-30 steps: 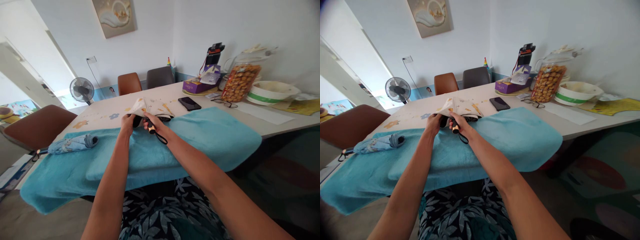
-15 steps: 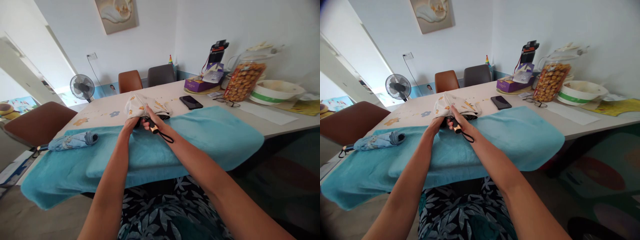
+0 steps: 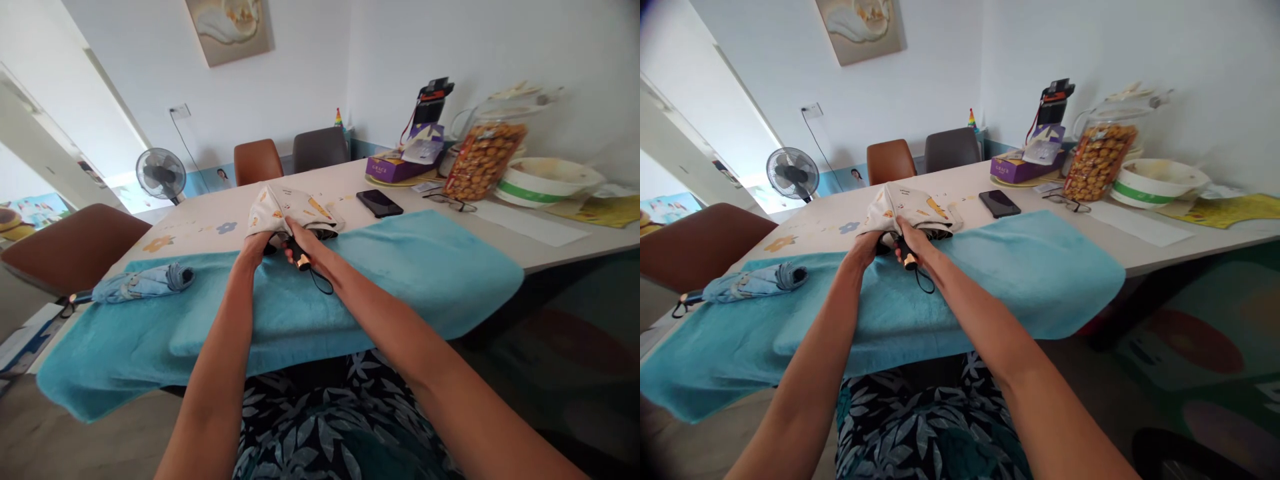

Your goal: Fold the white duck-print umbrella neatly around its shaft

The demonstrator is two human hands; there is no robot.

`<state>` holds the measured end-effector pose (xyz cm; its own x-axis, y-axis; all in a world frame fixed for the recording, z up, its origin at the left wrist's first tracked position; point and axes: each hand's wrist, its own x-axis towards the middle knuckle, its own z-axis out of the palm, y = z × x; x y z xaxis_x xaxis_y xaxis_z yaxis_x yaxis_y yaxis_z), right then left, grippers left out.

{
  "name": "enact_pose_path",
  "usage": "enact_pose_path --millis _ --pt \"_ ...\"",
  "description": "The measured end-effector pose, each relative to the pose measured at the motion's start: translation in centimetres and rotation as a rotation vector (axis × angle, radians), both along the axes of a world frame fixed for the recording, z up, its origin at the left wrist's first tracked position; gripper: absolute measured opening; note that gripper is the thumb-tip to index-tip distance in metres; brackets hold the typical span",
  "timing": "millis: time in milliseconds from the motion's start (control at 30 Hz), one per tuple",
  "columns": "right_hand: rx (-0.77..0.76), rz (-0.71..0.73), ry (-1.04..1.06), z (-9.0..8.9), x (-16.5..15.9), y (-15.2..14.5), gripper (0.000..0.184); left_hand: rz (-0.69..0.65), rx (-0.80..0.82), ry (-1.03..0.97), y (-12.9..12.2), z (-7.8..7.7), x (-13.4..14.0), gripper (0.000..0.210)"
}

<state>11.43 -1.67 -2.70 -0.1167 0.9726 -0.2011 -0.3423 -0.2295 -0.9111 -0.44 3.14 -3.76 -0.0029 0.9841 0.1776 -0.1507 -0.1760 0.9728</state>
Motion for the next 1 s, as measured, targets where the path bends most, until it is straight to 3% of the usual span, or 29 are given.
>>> enact_pose_path --millis 100,267,333,467,700,800,900,1000 --pt "0.032 0.025 0.043 0.1 0.2 -0.1 0.045 0.019 0.126 0.083 -0.5 0.3 -0.1 0.048" --pt "0.021 0.047 0.058 0.4 0.3 -0.3 0.044 0.005 0.134 0.078 -1.0 0.8 -0.4 0.036" --pt "0.023 0.053 0.058 0.5 0.3 -0.2 0.045 -0.079 0.117 0.128 -1.2 0.8 -0.6 0.028" --pt "0.024 0.012 0.062 0.3 0.4 0.3 0.045 -0.257 0.032 0.22 -1.4 0.8 -0.4 0.044" --pt "0.037 -0.01 0.061 0.2 0.3 0.1 0.046 -0.138 0.003 -0.103 -0.8 1.1 0.0 0.036" --pt "0.016 -0.038 0.051 0.1 0.2 0.2 0.045 -0.051 -0.131 -0.16 -0.8 1.2 0.1 0.034" --pt "0.025 -0.034 0.095 0.2 0.3 0.2 0.044 0.039 -0.218 -0.187 -1.0 1.2 0.4 0.019" --pt "0.04 0.006 0.158 0.6 0.7 0.2 0.037 0.027 -0.248 -0.218 -1.2 1.2 0.6 0.013"
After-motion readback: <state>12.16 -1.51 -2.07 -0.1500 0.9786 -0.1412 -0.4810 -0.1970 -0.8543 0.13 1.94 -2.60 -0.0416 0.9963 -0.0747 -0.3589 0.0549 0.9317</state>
